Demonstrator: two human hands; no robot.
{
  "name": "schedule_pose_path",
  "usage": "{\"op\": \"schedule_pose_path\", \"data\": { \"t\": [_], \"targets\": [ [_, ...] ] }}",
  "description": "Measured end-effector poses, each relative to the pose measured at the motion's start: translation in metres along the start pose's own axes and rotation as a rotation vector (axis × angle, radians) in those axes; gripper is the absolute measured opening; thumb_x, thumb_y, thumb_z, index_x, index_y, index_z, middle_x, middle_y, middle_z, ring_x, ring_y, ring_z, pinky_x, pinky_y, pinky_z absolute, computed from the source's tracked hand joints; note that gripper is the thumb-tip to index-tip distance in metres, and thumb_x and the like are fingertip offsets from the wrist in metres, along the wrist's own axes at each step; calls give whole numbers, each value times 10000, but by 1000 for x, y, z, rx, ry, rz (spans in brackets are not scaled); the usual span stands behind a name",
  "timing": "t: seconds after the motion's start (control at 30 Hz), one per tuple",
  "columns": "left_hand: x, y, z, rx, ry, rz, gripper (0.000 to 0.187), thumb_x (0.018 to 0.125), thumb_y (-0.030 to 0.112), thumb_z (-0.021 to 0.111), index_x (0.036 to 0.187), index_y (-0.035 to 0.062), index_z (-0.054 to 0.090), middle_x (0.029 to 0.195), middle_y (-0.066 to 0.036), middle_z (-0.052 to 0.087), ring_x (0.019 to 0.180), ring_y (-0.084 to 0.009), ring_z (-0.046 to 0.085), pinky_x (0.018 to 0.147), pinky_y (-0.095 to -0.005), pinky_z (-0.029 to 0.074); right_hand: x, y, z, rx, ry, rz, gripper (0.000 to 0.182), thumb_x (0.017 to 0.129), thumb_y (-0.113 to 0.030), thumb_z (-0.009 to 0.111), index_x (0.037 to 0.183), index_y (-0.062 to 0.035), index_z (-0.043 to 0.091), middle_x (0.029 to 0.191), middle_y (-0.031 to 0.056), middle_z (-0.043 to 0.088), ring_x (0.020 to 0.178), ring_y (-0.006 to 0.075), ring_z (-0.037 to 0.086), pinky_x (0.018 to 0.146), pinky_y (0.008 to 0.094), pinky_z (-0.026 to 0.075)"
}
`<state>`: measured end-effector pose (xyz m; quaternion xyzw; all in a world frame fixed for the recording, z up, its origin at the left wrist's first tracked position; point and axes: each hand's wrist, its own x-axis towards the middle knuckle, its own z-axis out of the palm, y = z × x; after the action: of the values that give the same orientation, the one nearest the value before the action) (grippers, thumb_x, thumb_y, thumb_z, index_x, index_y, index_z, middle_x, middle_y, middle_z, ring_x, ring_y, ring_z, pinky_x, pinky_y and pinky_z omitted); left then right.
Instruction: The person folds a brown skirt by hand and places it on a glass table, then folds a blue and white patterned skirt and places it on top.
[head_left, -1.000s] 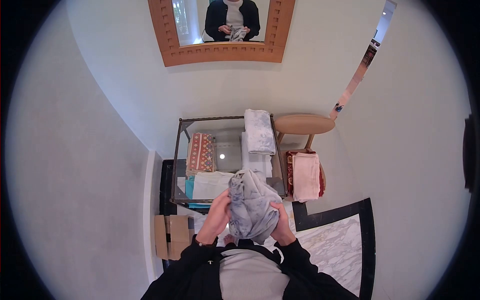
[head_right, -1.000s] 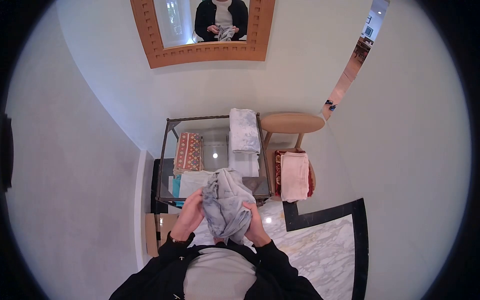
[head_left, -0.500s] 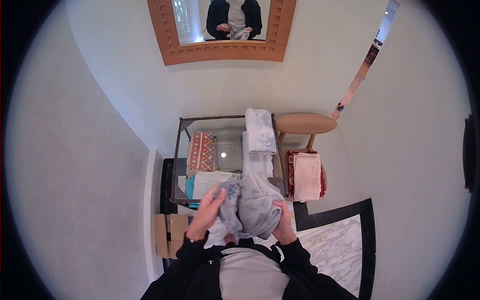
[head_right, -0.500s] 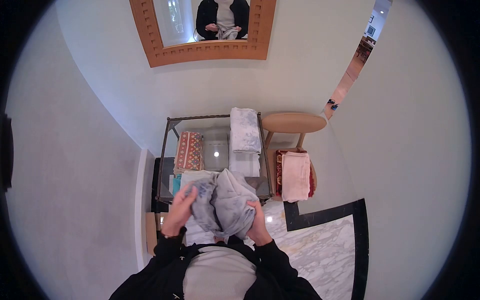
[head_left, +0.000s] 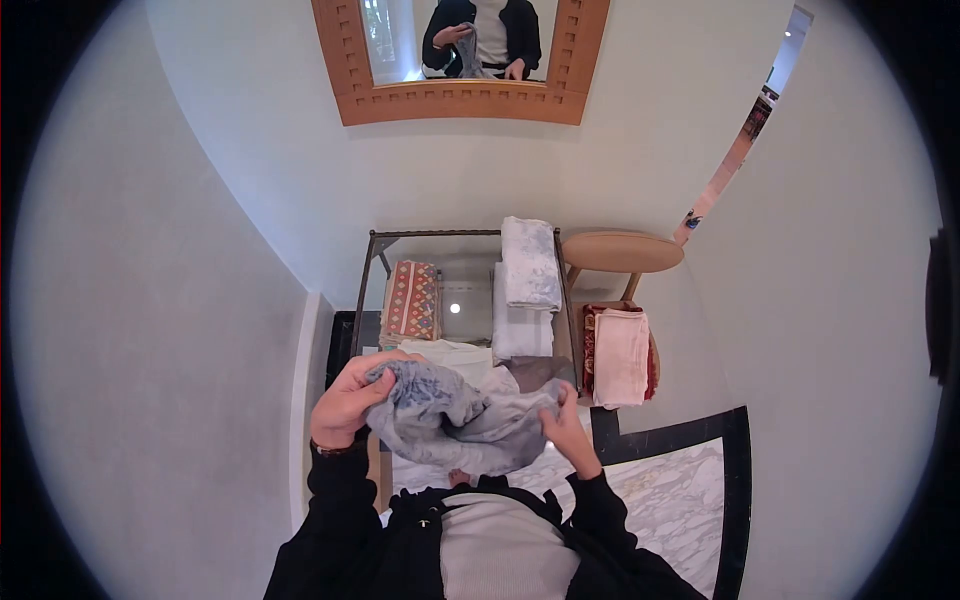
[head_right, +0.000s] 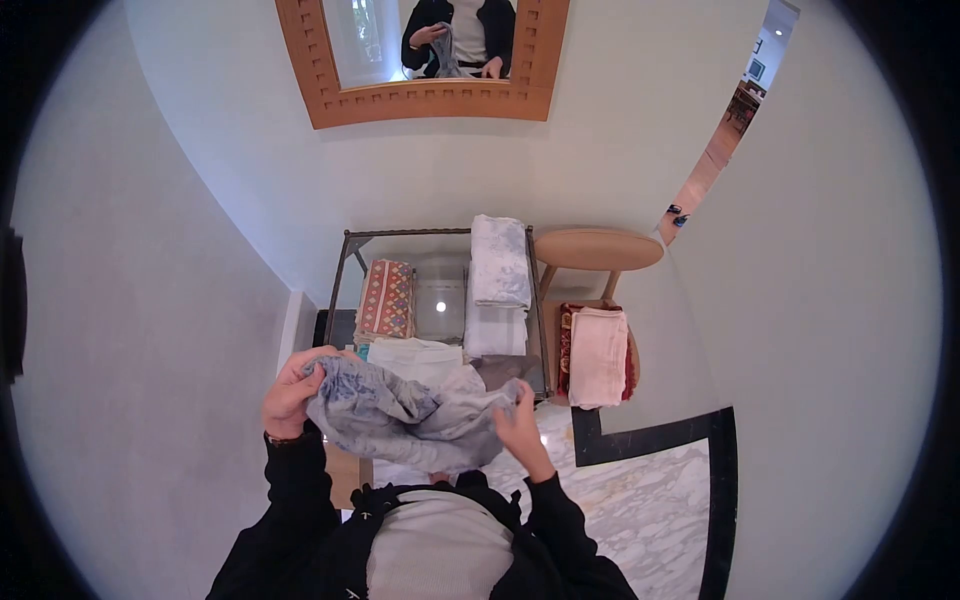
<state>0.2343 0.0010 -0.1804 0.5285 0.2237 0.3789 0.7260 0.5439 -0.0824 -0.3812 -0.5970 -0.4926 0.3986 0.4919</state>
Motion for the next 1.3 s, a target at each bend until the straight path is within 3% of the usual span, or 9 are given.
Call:
{"op": "schedule_pose_path", "data": {
  "t": [0.07,0.17,0.27,0.4,0.5,0.63,0.87,1.07,1.3],
  "targets": [
    [6,2,9,-38,-107,27,340,952,230,550,1073,-85,584,1095,-120,618,995,-165,574,909,-295,426,0,-67,19,-163,49,-333,643,832,-4,572,1403,6,276,1340,145,469,1219,241,463,1077,384,298],
    [14,9,23,-47,-220,-9,349,949,233,548,1056,-96,587,1094,-137,621,996,-174,575,905,-299,426,-1,-127,32,-92,-293,-475,648,778,36,609,1375,-20,363,1297,160,513,1214,280,480,1100,408,259],
    [13,18,33,-38,-268,-22,354,942,231,547,1026,-110,592,1069,-176,623,982,-211,581,894,-318,429,3,-121,38,-69,-450,-554,429,800,2,596,1221,-29,517,1183,133,574,1132,306,535,1085,379,271],
    [6,31,30,-182,-352,28,359,921,207,550,973,-146,590,1024,-260,613,950,-288,586,865,-356,439,6,-134,28,110,-614,-506,303,769,29,562,1067,-22,571,1080,137,577,1024,287,547,994,420,359],
    [1,35,17,-246,-383,162,349,896,158,534,902,-188,581,939,-352,598,862,-349,601,762,-410,467,5,-152,21,258,-622,-489,196,724,22,562,917,-11,564,1114,164,552,1176,295,497,1017,410,344],
    [-4,42,6,-266,-419,240,337,866,136,528,824,-193,586,858,-393,587,735,-376,617,652,-441,495,-3,-178,8,659,-830,-307,171,784,-74,567,942,-15,541,1155,157,535,1087,260,514,952,367,385],
    [-3,57,-34,-138,-773,441,305,870,102,513,753,-170,583,750,-352,610,584,-327,629,497,-358,517,-3,-214,-20,317,-947,-404,247,800,-179,687,946,-30,554,864,89,616,771,200,565,761,294,429],
    [-43,83,-54,93,-505,570,376,929,174,486,704,-110,587,726,-291,629,494,-245,603,405,-265,478,-6,-215,-34,-584,-716,-529,287,827,-306,696,946,-62,604,679,110,606,687,284,586,629,329,437],
    [-84,94,-76,111,-127,690,362,956,241,506,697,-11,489,640,-145,548,459,-161,489,409,-256,416,5,-191,-58,-609,-633,-584,246,827,-272,677,935,-57,626,815,99,613,759,310,595,637,367,462]
  ]
}}
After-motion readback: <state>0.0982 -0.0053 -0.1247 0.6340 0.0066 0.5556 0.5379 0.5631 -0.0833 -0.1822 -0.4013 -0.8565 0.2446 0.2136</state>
